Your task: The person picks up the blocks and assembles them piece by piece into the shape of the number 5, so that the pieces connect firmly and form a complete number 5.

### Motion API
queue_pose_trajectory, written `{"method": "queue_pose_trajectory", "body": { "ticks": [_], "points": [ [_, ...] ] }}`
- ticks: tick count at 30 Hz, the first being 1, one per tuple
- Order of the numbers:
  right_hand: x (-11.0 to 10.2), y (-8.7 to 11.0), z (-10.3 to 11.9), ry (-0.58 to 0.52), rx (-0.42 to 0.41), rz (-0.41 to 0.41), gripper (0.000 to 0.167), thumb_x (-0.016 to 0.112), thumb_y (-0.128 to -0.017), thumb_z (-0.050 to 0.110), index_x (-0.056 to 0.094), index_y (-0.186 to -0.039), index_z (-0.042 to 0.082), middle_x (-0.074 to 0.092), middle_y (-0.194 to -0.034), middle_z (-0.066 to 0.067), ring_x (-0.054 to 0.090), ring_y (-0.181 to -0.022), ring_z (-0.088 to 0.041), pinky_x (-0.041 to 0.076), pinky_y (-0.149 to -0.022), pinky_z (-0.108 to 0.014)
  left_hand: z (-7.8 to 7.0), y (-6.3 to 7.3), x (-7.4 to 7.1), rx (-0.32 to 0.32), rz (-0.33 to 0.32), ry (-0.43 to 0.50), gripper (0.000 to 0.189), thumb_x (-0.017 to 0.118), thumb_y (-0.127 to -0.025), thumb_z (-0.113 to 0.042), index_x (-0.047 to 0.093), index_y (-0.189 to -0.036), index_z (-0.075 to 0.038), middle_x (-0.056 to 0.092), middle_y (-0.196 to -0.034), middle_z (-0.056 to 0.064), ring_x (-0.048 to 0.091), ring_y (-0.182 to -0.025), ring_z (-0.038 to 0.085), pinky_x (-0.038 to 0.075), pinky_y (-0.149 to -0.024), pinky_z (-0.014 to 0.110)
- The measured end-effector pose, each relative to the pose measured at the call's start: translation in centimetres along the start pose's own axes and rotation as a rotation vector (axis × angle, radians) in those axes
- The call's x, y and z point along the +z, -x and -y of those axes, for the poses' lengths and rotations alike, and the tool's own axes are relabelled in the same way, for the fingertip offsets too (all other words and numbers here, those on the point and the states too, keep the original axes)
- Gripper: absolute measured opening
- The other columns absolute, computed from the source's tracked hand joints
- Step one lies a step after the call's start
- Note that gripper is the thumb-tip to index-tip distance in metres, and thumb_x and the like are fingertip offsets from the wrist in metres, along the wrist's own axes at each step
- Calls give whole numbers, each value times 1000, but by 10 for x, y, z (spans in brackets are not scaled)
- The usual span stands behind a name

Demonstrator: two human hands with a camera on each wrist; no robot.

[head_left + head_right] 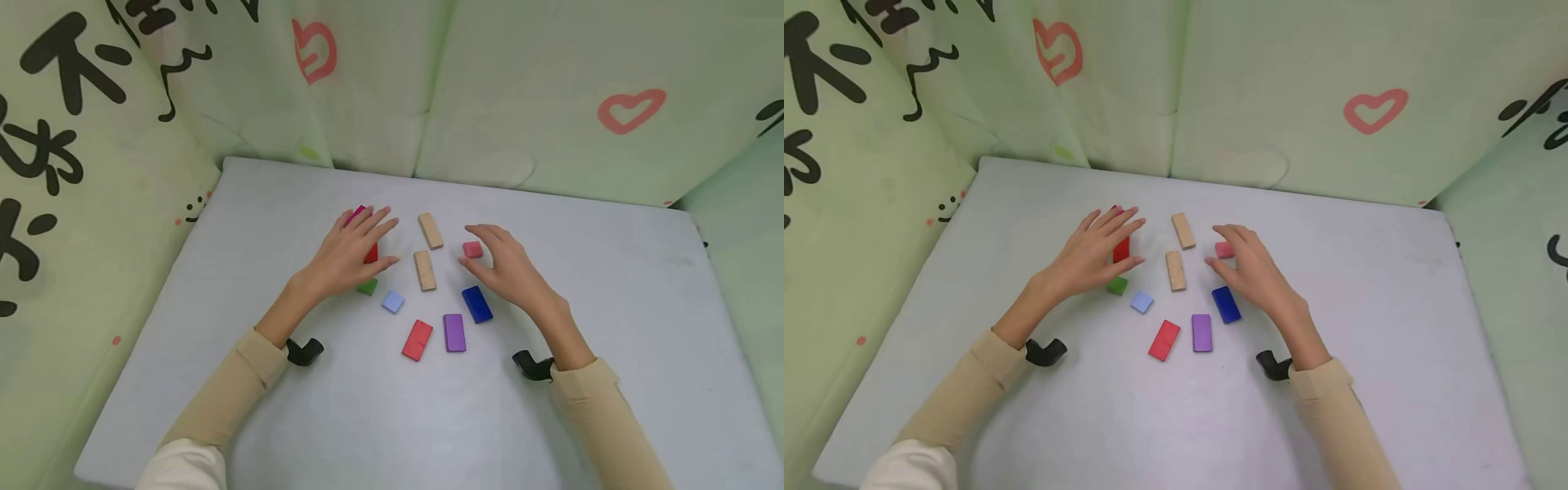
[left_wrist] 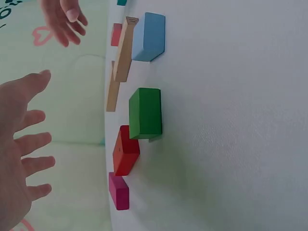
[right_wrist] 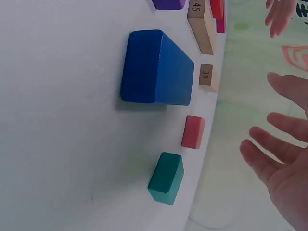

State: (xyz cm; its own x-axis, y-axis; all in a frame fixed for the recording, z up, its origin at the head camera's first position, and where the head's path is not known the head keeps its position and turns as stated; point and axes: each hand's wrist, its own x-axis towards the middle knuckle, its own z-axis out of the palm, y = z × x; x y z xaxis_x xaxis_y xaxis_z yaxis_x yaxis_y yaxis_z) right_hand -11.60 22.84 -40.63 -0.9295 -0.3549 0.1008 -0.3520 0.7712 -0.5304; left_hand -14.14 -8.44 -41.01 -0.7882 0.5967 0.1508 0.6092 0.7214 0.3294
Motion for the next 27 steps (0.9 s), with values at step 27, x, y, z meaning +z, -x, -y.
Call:
{"method": "queue_pose_trajectory", "body": {
  "ticks": [27],
  "points": [
    [41, -96, 8, -86, 344, 217, 57, 69, -96, 26, 53, -137, -10, 63, -120, -26, 57, -104, -35, 52, -89, -47, 21, -8, 11, -193, 156, 255, 74, 79, -92, -25, 44, -155, -7, 36, -164, 16, 37, -149, 34, 47, -112, 46]
  ]
}}
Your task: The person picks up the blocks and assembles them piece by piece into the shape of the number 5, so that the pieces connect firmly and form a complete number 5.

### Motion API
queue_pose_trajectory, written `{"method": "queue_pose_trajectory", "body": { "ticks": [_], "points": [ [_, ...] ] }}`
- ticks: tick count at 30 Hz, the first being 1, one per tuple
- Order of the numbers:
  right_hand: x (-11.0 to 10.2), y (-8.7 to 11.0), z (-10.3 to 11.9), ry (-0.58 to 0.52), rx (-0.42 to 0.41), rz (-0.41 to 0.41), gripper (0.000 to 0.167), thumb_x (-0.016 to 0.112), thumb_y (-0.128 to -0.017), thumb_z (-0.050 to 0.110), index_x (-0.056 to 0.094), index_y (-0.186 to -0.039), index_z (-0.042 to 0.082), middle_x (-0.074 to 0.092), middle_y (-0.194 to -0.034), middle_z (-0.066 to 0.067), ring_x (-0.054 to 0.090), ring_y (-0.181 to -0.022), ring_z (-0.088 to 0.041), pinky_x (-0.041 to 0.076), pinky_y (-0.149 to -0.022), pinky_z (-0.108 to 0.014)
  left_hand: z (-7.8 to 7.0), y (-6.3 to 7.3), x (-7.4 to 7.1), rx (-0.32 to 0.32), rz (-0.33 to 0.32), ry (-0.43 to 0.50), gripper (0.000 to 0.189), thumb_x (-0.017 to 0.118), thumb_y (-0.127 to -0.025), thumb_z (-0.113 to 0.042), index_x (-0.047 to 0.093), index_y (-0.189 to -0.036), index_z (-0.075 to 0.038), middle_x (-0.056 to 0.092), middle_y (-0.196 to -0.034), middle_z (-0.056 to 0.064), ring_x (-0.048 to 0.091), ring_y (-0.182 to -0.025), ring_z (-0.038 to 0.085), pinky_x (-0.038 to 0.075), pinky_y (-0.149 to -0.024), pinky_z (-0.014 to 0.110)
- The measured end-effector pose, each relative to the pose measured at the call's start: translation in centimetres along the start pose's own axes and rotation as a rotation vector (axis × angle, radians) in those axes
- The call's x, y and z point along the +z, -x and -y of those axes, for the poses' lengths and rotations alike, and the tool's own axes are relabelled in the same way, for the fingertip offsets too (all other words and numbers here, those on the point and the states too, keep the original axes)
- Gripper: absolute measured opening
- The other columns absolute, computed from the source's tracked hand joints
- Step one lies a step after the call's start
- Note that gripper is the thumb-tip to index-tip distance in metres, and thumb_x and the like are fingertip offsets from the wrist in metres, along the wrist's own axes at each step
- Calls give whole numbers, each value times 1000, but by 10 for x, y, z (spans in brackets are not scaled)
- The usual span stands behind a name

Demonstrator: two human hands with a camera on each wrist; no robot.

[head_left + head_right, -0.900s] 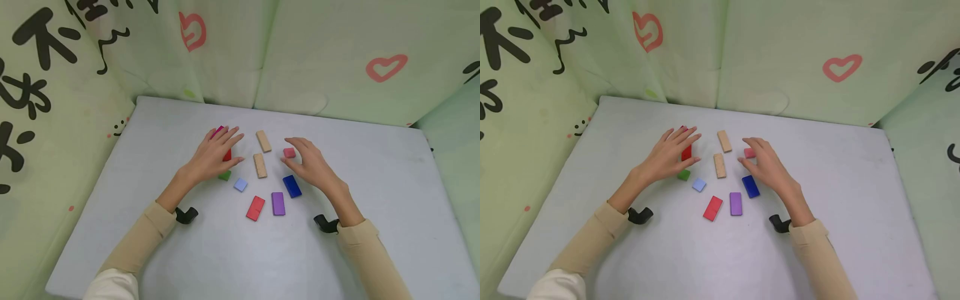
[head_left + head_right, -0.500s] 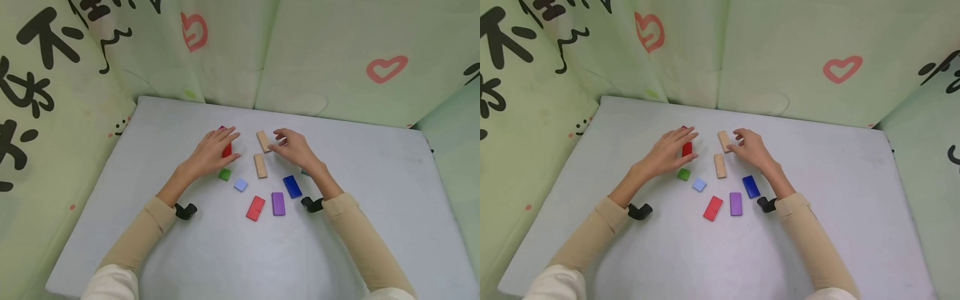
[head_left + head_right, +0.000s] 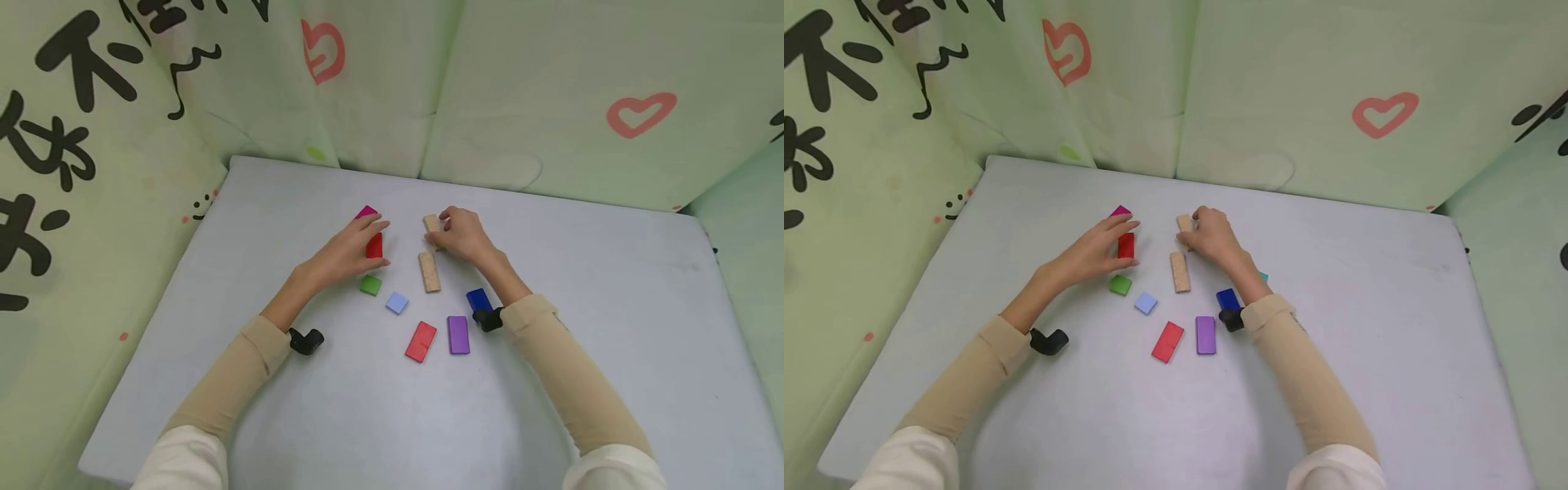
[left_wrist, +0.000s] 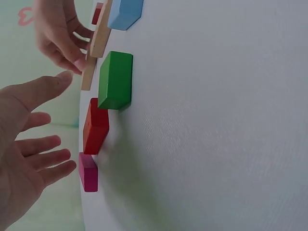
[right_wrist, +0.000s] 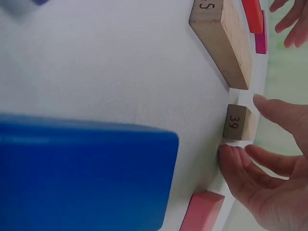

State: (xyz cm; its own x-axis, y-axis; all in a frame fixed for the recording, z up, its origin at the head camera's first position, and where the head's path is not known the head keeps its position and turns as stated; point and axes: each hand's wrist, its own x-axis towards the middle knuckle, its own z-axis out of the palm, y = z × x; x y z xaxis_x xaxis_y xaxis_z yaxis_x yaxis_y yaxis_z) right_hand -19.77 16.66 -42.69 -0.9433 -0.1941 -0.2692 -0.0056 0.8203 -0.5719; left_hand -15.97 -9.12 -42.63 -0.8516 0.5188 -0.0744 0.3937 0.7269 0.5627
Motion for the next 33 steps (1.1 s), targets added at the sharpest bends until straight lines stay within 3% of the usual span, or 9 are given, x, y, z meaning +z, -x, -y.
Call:
{"method": "queue_pose_trajectory", "body": {
  "ticks": [5, 23, 33],
  "points": [
    [2, -2, 3, 11, -2, -3, 53, 70, -97, 20, 54, -136, -11, 63, -118, -27, 58, -103, -35, 52, -88, -46, 0, -4, 1, -36, 28, 14, 75, 80, -91, -21, 44, -154, -2, 41, -159, 18, 39, -146, 34, 48, -110, 45],
    [0, -5, 8, 62, 6, 18, 52, 72, -96, 19, 57, -136, -9, 65, -121, -26, 61, -104, -34, 54, -89, -46, 12, -10, 5, -69, 89, 18, 62, 78, -91, -12, 52, -144, 7, 48, -149, 24, 46, -135, 35, 51, -107, 42],
    [0, -2, 9, 134, -20, 10, 41, 59, -97, 14, 63, -133, -6, 66, -123, -24, 62, -104, -34, 54, -90, -49, 14, -11, 7, -53, 91, 11, 61, 78, -91, -10, 53, -144, 8, 50, -147, 25, 47, -135, 36, 52, -106, 41]
  ]
}}
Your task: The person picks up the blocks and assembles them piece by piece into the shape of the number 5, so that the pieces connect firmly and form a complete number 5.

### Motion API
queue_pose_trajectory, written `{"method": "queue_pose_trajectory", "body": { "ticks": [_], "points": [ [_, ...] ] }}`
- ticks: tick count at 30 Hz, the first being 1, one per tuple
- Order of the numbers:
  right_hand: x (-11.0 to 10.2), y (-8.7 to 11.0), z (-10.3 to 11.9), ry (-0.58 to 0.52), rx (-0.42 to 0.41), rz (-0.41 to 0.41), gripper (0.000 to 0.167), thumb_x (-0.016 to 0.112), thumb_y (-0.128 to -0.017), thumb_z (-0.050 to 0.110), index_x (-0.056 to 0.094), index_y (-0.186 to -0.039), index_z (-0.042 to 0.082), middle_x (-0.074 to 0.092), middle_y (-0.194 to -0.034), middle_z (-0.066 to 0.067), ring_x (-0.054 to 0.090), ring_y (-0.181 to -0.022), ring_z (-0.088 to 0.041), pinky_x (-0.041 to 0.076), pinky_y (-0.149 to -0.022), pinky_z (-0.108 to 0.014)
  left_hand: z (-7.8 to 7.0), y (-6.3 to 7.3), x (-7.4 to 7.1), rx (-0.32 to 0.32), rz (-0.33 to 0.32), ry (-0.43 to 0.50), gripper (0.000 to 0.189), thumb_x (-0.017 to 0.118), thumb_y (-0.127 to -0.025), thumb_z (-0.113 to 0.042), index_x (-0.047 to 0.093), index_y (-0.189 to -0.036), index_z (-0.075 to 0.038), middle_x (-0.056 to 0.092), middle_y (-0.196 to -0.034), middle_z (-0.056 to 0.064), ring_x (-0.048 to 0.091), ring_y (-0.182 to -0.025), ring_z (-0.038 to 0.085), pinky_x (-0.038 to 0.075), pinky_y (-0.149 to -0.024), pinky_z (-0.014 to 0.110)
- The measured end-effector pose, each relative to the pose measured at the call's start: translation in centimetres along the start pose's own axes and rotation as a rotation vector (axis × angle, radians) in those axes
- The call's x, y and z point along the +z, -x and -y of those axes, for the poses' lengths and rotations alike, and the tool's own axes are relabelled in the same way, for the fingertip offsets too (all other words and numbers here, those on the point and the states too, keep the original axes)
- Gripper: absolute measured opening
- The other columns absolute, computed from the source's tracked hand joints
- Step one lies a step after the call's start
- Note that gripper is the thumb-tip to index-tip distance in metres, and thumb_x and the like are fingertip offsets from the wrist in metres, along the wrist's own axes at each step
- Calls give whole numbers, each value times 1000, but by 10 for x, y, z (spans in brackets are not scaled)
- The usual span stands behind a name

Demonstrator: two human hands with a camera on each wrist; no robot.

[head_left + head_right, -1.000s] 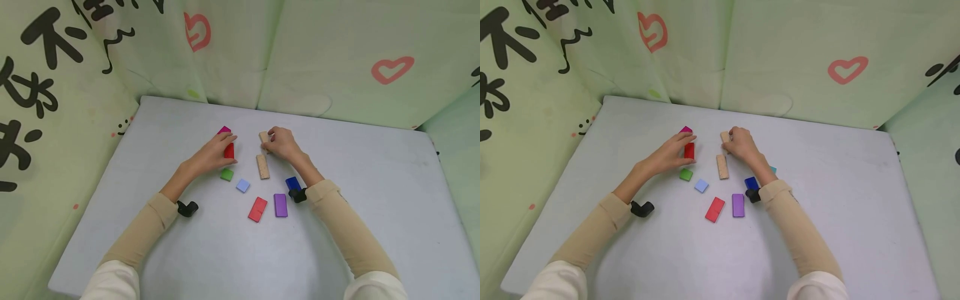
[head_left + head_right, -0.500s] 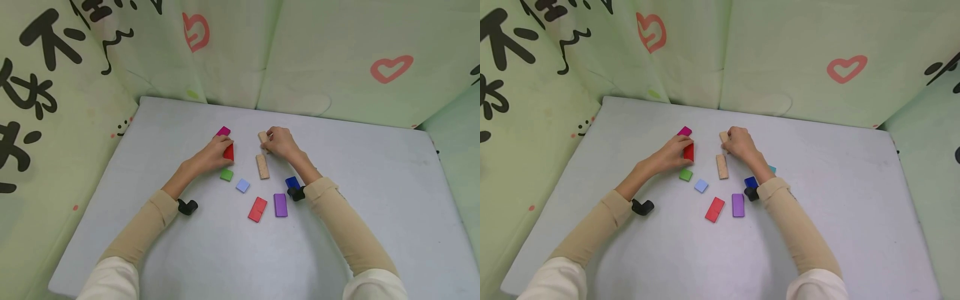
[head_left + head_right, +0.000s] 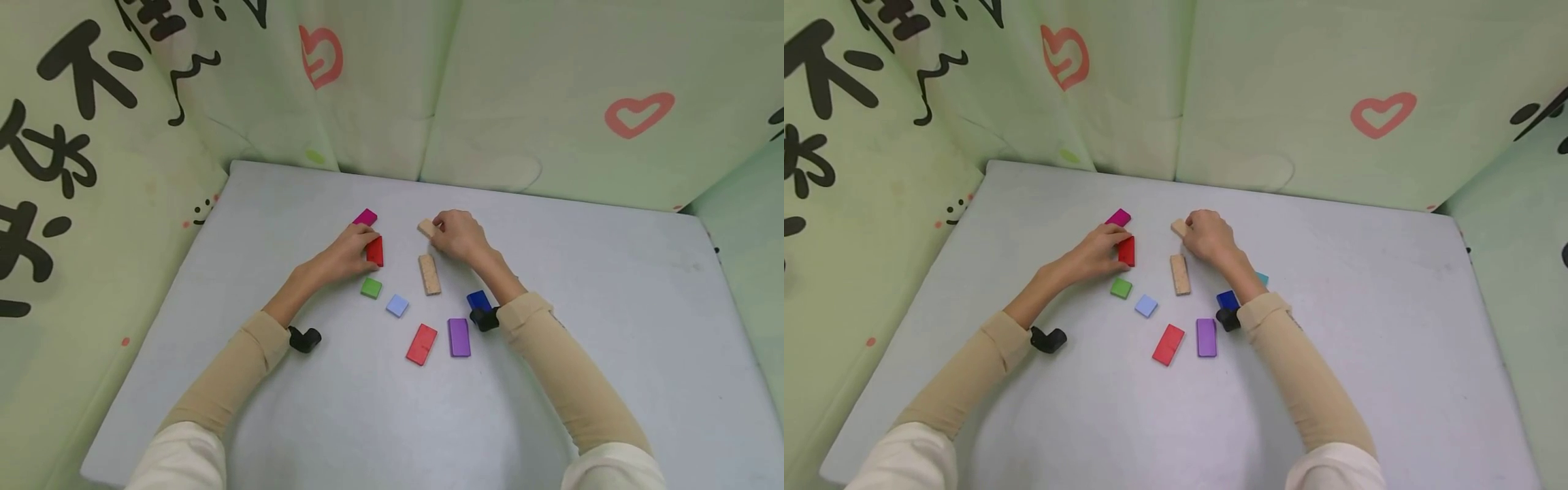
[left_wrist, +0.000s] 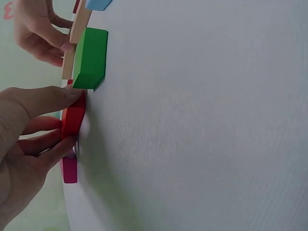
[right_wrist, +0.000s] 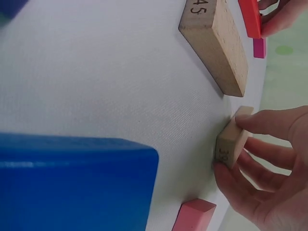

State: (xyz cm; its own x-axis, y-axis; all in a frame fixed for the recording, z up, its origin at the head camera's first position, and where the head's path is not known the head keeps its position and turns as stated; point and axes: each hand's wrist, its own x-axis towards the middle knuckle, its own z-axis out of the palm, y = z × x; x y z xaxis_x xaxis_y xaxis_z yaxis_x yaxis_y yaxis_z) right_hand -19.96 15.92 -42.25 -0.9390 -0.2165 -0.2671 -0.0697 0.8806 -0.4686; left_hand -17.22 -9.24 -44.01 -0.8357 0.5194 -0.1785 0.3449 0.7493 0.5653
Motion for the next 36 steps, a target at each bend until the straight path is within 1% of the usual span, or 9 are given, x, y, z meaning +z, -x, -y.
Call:
{"method": "queue_pose_trajectory", "body": {
  "ticks": [4, 9, 12, 15, 18, 21, 26, 31, 36],
  "points": [
    [-1, 0, 0, 46, -44, -25, 37, 55, -98, 12, 66, -130, -5, 67, -126, -24, 63, -110, -36, 54, -92, -52, 1, 1, 0, 8, -6, 5, 60, 78, -91, -10, 54, -143, 8, 50, -147, 25, 47, -136, 36, 51, -107, 41],
    [-4, -2, -6, 73, -109, -38, 33, 59, -99, 11, 69, -127, -3, 67, -123, -23, 63, -111, -37, 54, -93, -52, 2, 0, 0, 13, -6, 14, 59, 79, -91, -9, 55, -142, 8, 51, -146, 24, 47, -136, 36, 51, -108, 41],
    [-6, -4, -10, 68, -132, -38, 31, 62, -100, 12, 70, -127, -1, 67, -123, -22, 63, -110, -36, 53, -93, -51, 3, 0, 0, 11, -2, 13, 60, 78, -91, -9, 54, -143, 8, 51, -147, 24, 46, -136, 36, 51, -108, 41],
    [-7, -6, -14, 63, -154, -38, 31, 63, -98, 9, 71, -126, 0, 68, -122, -21, 62, -110, -35, 53, -94, -50, 2, 0, 0, 10, 1, 12, 60, 78, -91, -10, 54, -143, 8, 50, -147, 24, 46, -136, 36, 50, -108, 41],
    [-8, -8, -18, 32, -166, -32, 31, 64, -95, 6, 72, -125, 1, 69, -121, -20, 62, -109, -34, 52, -95, -50, 2, 0, -1, 9, 4, 16, 60, 78, -91, -10, 54, -143, 8, 50, -147, 24, 46, -137, 36, 50, -108, 41],
    [-8, -11, -23, -15, -164, -23, 30, 68, -94, 6, 73, -123, 2, 70, -120, -18, 63, -108, -33, 52, -96, -49, 2, 0, 0, 11, 4, 19, 60, 78, -91, -9, 54, -143, 8, 51, -147, 25, 46, -136, 36, 50, -108, 41],
    [-11, -14, -31, -97, -135, 10, 31, 74, -93, 9, 73, -124, 3, 71, -119, -18, 60, -106, -32, 49, -98, -47, 2, -1, 0, 6, 2, 4, 60, 79, -91, -11, 55, -143, 6, 52, -147, 23, 47, -136, 36, 51, -108, 41],
    [-15, -17, -33, -123, -103, 50, 33, 77, -92, 11, 73, -124, 5, 70, -118, -18, 57, -105, -31, 48, -95, -44, 1, -4, 0, 17, -4, 0, 59, 79, -90, -11, 56, -142, 6, 52, -147, 24, 47, -136, 36, 50, -109, 42],
    [-17, -20, -34, -137, -87, 65, 33, 79, -91, 13, 74, -123, 6, 70, -117, -17, 57, -104, -30, 48, -92, -42, -3, -13, -1, 24, -15, 15, 58, 80, -90, -12, 57, -141, 5, 53, -147, 23, 48, -136, 35, 48, -110, 42]
  ]
}}
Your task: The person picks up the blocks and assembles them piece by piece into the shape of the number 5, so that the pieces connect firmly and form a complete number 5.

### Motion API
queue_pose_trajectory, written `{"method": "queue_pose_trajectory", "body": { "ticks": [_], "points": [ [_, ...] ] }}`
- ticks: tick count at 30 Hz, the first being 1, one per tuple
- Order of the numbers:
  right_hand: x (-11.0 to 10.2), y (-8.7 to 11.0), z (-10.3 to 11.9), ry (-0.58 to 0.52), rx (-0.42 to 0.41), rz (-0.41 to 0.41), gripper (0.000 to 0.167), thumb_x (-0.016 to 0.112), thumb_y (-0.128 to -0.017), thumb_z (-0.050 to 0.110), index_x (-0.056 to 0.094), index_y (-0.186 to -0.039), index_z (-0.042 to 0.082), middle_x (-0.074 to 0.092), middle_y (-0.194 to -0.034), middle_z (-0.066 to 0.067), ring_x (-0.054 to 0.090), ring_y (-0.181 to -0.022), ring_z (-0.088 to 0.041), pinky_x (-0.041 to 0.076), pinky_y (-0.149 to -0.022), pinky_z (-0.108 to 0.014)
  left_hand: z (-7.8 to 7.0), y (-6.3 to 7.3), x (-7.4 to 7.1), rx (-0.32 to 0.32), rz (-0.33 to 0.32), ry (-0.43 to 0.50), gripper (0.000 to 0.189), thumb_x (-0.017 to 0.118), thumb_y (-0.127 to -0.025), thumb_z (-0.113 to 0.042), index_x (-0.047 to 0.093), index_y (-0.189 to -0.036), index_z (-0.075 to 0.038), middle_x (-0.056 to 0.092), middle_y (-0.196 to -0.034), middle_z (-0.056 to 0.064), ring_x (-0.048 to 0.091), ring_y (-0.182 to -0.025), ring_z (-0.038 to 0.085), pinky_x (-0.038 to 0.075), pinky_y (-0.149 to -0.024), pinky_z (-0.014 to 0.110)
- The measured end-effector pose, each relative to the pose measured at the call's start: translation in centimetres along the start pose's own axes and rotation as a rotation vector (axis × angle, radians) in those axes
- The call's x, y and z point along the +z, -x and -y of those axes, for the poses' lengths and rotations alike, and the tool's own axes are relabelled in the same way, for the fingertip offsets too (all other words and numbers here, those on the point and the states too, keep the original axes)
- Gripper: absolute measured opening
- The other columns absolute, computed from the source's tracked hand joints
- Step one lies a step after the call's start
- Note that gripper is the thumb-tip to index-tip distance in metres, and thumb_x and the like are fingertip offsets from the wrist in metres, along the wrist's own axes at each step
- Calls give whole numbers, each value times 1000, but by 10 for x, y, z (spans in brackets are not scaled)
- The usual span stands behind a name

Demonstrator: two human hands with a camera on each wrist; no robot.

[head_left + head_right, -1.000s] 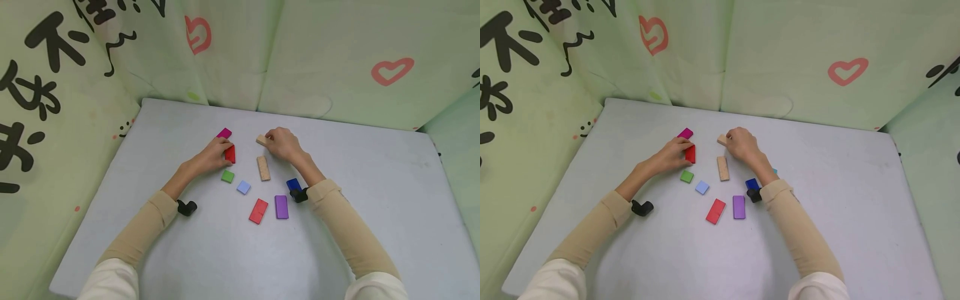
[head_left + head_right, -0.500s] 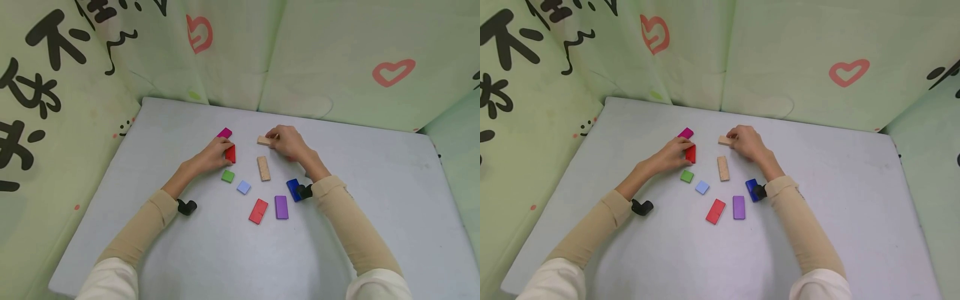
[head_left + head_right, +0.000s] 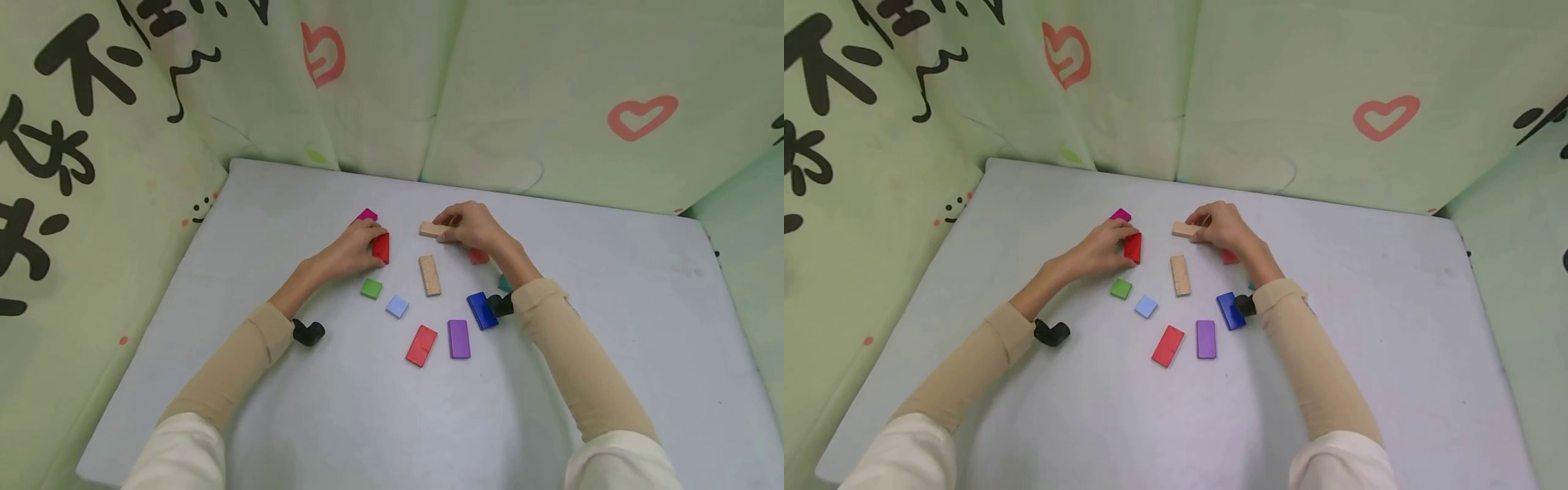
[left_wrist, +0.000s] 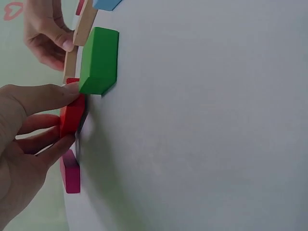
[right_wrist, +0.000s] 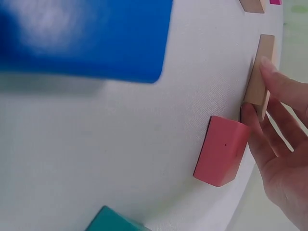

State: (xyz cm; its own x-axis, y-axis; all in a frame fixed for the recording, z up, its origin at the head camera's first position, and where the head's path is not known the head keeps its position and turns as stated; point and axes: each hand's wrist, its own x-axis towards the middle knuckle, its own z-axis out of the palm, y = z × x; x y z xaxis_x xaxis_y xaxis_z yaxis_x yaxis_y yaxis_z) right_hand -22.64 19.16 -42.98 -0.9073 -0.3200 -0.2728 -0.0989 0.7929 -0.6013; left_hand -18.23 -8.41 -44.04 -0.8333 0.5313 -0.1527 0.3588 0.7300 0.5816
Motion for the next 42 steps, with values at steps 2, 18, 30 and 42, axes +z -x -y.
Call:
{"method": "queue_pose_trajectory", "body": {
  "ticks": [2, 18, 30, 42],
  "points": [
    [0, -1, -1, -5, -1, -1, 33, 79, -91, 13, 74, -123, 6, 70, -117, -16, 56, -104, -30, 48, -92, -42, -2, -5, 0, -5, 3, 12, 59, 80, -90, -13, 57, -142, 3, 53, -147, 21, 49, -135, 34, 48, -110, 42],
    [1, 4, 1, -38, 10, -6, 33, 79, -91, 13, 74, -122, 6, 69, -117, -16, 57, -104, -30, 50, -91, -41, -15, -37, -6, 43, 89, -3, 62, 80, -90, -16, 55, -145, -1, 52, -149, 17, 47, -137, 31, 42, -116, 40],
    [3, 11, 5, -44, 7, -6, 32, 79, -90, 12, 75, -121, 6, 71, -120, -15, 60, -105, -31, 52, -91, -41, -20, -49, -1, 55, 134, -7, 62, 78, -92, -16, 54, -147, -2, 49, -151, 16, 45, -139, 30, 40, -118, 41],
    [2, 11, 4, -66, 11, 12, 29, 79, -91, 12, 75, -119, 7, 71, -119, -14, 62, -105, -31, 54, -87, -40, -24, -52, 2, 63, 144, -7, 60, 77, -92, -15, 55, -146, 0, 50, -150, 17, 47, -136, 31, 42, -115, 40]
  ]
}}
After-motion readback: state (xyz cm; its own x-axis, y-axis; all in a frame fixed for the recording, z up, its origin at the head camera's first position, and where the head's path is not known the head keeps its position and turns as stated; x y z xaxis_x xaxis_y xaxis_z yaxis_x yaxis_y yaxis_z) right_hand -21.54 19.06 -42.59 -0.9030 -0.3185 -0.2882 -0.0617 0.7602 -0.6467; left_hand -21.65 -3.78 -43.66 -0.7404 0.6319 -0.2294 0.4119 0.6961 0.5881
